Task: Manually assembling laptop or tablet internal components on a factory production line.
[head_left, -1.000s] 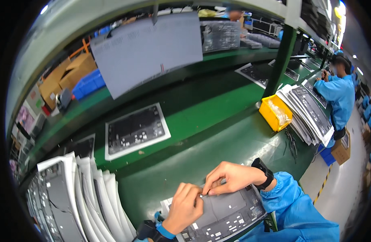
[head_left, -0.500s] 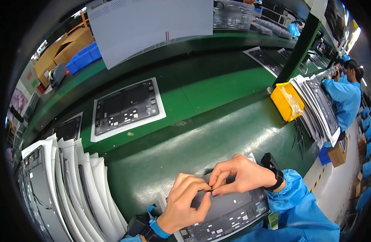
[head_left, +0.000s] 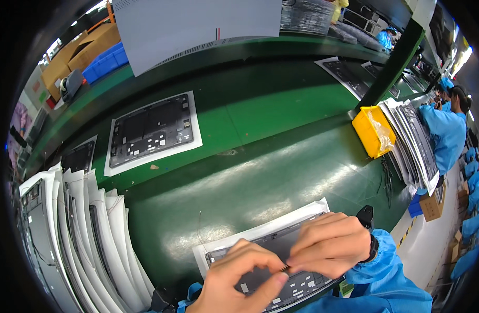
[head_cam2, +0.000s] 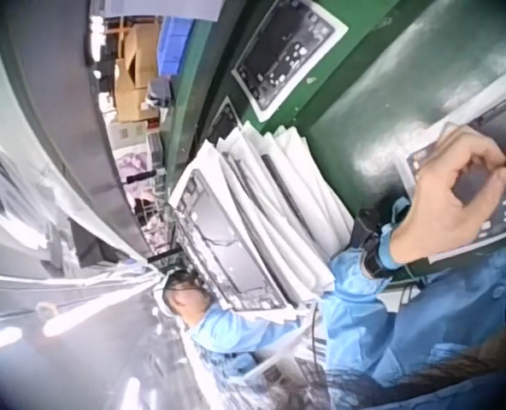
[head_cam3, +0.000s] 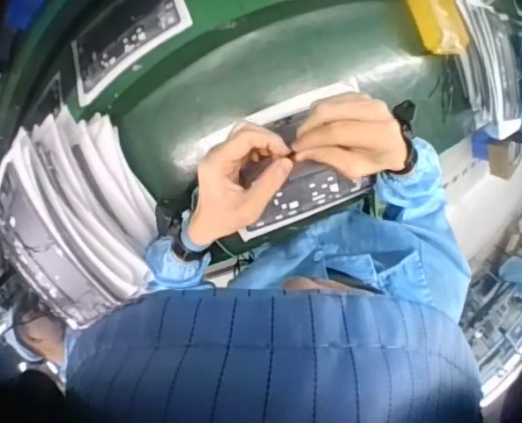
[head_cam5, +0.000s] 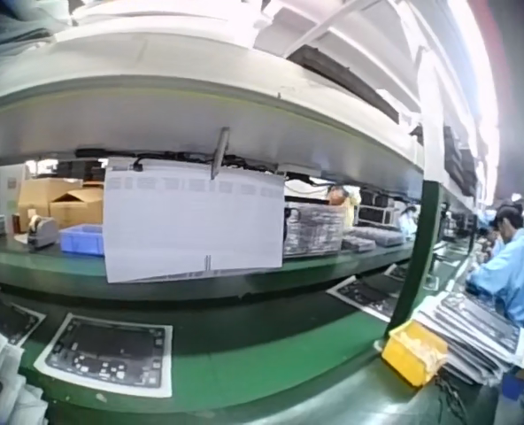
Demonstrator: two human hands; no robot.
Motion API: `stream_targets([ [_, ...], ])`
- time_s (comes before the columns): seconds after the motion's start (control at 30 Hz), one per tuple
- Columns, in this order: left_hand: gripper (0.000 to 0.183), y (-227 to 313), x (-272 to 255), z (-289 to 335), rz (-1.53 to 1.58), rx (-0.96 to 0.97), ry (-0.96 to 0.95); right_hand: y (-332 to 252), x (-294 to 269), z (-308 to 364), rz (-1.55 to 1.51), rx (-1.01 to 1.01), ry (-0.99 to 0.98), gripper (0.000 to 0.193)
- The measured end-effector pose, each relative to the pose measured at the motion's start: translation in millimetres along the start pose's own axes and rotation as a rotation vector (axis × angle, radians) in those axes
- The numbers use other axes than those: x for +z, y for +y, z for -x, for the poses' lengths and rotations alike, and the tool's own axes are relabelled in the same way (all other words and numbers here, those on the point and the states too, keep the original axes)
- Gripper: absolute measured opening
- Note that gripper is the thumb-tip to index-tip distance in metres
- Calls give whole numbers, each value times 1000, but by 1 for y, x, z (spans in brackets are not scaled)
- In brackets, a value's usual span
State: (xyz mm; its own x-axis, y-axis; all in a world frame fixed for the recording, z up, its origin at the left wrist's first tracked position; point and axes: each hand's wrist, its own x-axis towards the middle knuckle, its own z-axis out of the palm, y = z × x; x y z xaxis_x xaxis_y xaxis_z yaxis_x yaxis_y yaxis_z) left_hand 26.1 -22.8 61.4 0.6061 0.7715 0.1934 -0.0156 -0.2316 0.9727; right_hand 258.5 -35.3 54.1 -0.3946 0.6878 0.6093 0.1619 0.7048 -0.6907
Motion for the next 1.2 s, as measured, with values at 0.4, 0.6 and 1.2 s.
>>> stream_targets([
  [0.4,18,-86,-1,-21,-690,313,47,55,5,28,339,230,-240,14],
  [0.6,17,-90,0,-24,-685,297,-9,61,3,28,331,254,-247,21],
  [1.2,16,-97,11,-32,-722,310,-40,72,-11,37,137,419,-191,24],
])
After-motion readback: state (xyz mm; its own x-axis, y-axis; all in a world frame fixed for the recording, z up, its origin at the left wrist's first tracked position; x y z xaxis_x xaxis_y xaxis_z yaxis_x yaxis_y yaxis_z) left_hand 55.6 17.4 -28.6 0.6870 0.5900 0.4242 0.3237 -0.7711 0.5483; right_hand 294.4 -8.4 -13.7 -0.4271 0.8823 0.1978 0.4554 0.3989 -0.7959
